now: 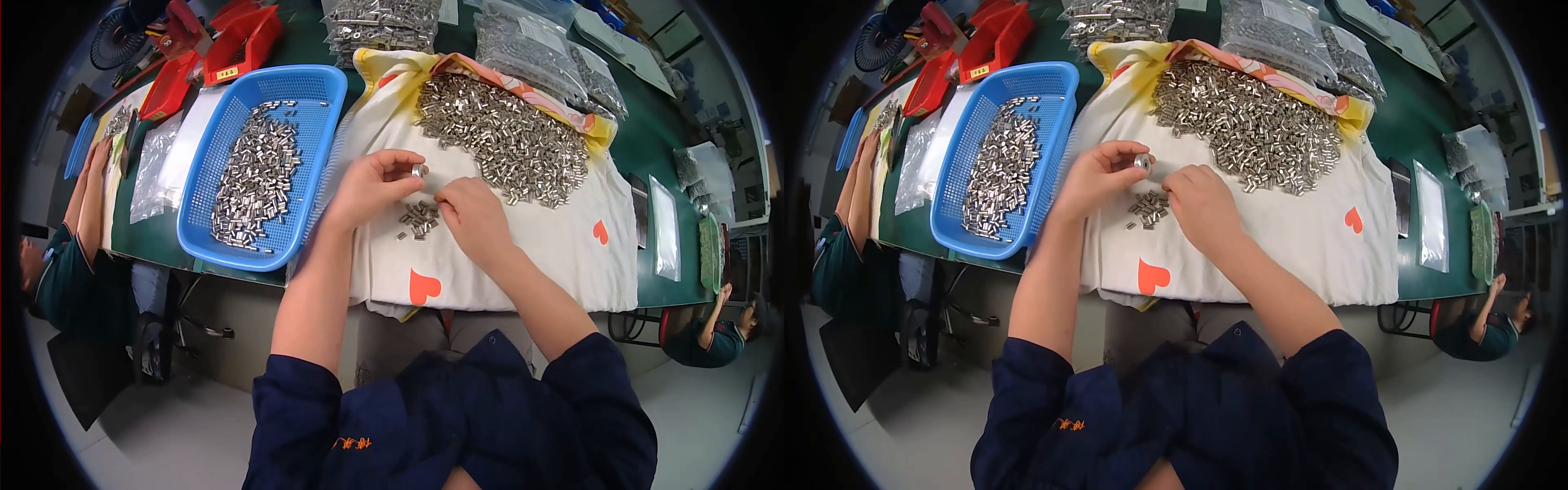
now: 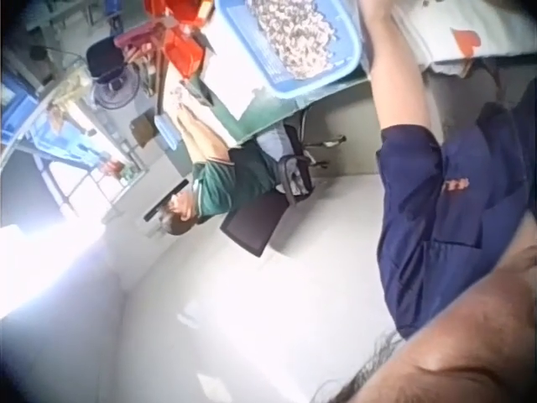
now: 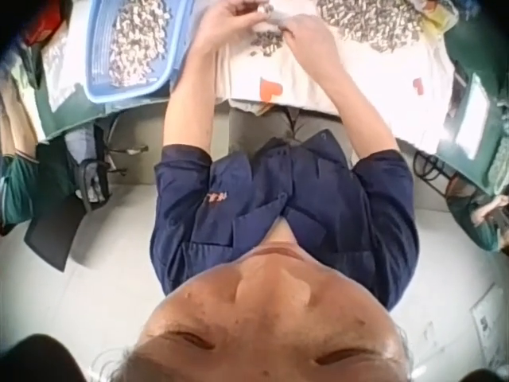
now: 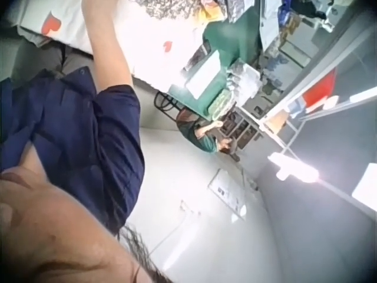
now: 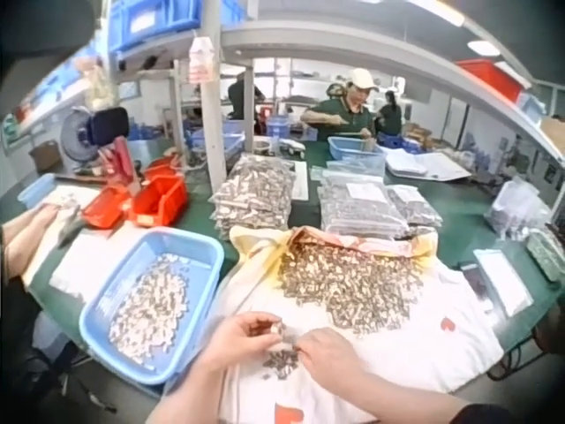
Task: Sorting small metal hardware components on a workbench in a manufacturing environment.
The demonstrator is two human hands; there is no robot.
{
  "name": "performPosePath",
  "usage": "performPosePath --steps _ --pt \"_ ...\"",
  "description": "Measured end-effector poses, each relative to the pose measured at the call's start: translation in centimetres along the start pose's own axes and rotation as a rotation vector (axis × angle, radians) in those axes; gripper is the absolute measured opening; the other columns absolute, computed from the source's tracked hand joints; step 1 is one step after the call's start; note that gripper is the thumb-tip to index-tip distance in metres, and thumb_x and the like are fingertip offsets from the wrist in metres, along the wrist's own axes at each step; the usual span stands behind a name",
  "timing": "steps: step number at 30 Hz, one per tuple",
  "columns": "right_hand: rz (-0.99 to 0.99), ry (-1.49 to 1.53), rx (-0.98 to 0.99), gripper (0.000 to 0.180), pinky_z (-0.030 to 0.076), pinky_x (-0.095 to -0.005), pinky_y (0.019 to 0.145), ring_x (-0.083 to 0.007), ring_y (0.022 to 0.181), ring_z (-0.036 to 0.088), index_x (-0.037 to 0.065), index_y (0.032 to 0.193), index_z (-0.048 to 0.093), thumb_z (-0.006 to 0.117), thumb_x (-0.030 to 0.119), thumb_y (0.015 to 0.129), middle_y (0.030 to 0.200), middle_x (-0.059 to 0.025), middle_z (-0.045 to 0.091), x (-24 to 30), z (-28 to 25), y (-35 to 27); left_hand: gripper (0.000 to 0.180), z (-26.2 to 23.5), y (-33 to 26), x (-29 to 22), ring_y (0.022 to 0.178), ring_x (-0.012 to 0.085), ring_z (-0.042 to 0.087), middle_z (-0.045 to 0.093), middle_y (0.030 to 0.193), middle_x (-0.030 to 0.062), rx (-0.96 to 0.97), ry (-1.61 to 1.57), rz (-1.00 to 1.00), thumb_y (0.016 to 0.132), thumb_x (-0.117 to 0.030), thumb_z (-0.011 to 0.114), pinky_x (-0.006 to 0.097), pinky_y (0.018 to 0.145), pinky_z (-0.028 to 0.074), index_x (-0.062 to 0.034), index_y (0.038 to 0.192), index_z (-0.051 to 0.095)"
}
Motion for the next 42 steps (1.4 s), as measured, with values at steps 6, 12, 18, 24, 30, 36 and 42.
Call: performPosePath --steps 6,12,18,24,30,36,42 --pt "-0.056 -0.04 0.053 0.007 0.043 -0.0353 0.072 -0.0258 0.079 0.052 0.006 0.078 0.057 0.058 0.006 0.071 0.078 -0.0074 0.055 1.4 1.3 0.0 0.03 0.1 0.0 0.1 0.079 0.0076 0.058 0.062 0.089 0.0031 0.012 -0.078 0.041 0.074 -0.004 0.066 0.02 0.069 0.046 0.0003 0.102 0.058" --pt "0.096 0.031 0.03 0.006 0.044 -0.0364 0.071 -0.0271 0.08 0.054 0.005 0.078 0.058 0.055 0.007 0.073 0.079 -0.009 0.058 0.4 1.1 1.5 0.032 0.1 0.6 0.0 0.079 0.0082 0.058 0.062 0.088 0.004 0.008 -0.065 0.046 0.073 -0.005 0.067 0.02 0.07 0.046 0.0007 0.103 0.058" --pt "0.164 0.206 0.023 0.008 0.045 -0.0328 0.065 -0.0262 0.072 0.056 0.002 0.079 0.058 0.057 0.007 0.074 0.078 -0.0108 0.058 1.6 1.3 0.7 0.032 -0.8 -0.1 0.2 0.078 0.0091 0.058 0.063 0.088 0.0058 -0.03 -0.007 0.121 0.071 -0.007 0.068 0.022 0.069 0.048 0.0019 0.101 0.059" --pt "0.322 0.292 0.015 0.006 0.043 -0.0228 0.062 -0.0101 0.065 0.052 -0.001 0.081 0.058 0.058 0.001 0.075 0.073 -0.0051 0.057 -1.5 -0.4 -1.9 0.031 0.2 0.6 -0.2 0.08 0.0079 0.057 0.063 0.087 0.0053 -0.026 0.086 0.157 0.07 -0.008 0.071 0.022 0.072 0.047 0.0001 0.098 0.061" --pt "0.344 0.332 -0.019 0.005 0.041 -0.0205 0.062 -0.0082 0.065 0.049 0.0 0.081 0.058 0.058 0.001 0.076 0.073 -0.002 0.055 -2.6 -0.8 -4.0 0.031 -0.3 0.0 -0.2 0.079 0.0074 0.057 0.062 0.085 0.003 -0.01 0.04 0.195 0.069 -0.009 0.071 0.021 0.072 0.047 0.0007 0.097 0.061" --pt "0.408 0.501 -0.044 0.005 0.04 -0.0186 0.061 -0.0055 0.065 0.046 0.001 0.082 0.057 0.058 0.001 0.077 0.074 0.0012 0.053 -4.2 -0.5 -4.8 0.032 0.0 0.5 -0.3 0.08 0.0074 0.057 0.062 0.086 0.0032 -0.005 0.025 0.199 0.07 -0.008 0.071 0.021 0.074 0.047 0.0016 0.098 0.06" --pt "0.369 0.463 -0.048 0.005 0.039 -0.0182 0.06 -0.0049 0.065 0.046 0.002 0.082 0.058 0.058 0.001 0.077 0.073 0.0014 0.054 -4.1 -0.1 -5.2 0.032 -0.1 0.4 -0.1 0.08 0.0074 0.057 0.062 0.087 0.0037 -0.007 0.028 0.218 0.071 -0.007 0.07 0.021 0.073 0.046 0.0022 0.1 0.058"
Point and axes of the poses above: each hand's wrist, its own y-axis towards the middle knuckle, its own z-axis out of the palm, x = y × z, the point moved 6 cm from there along y, towards the middle knuckle
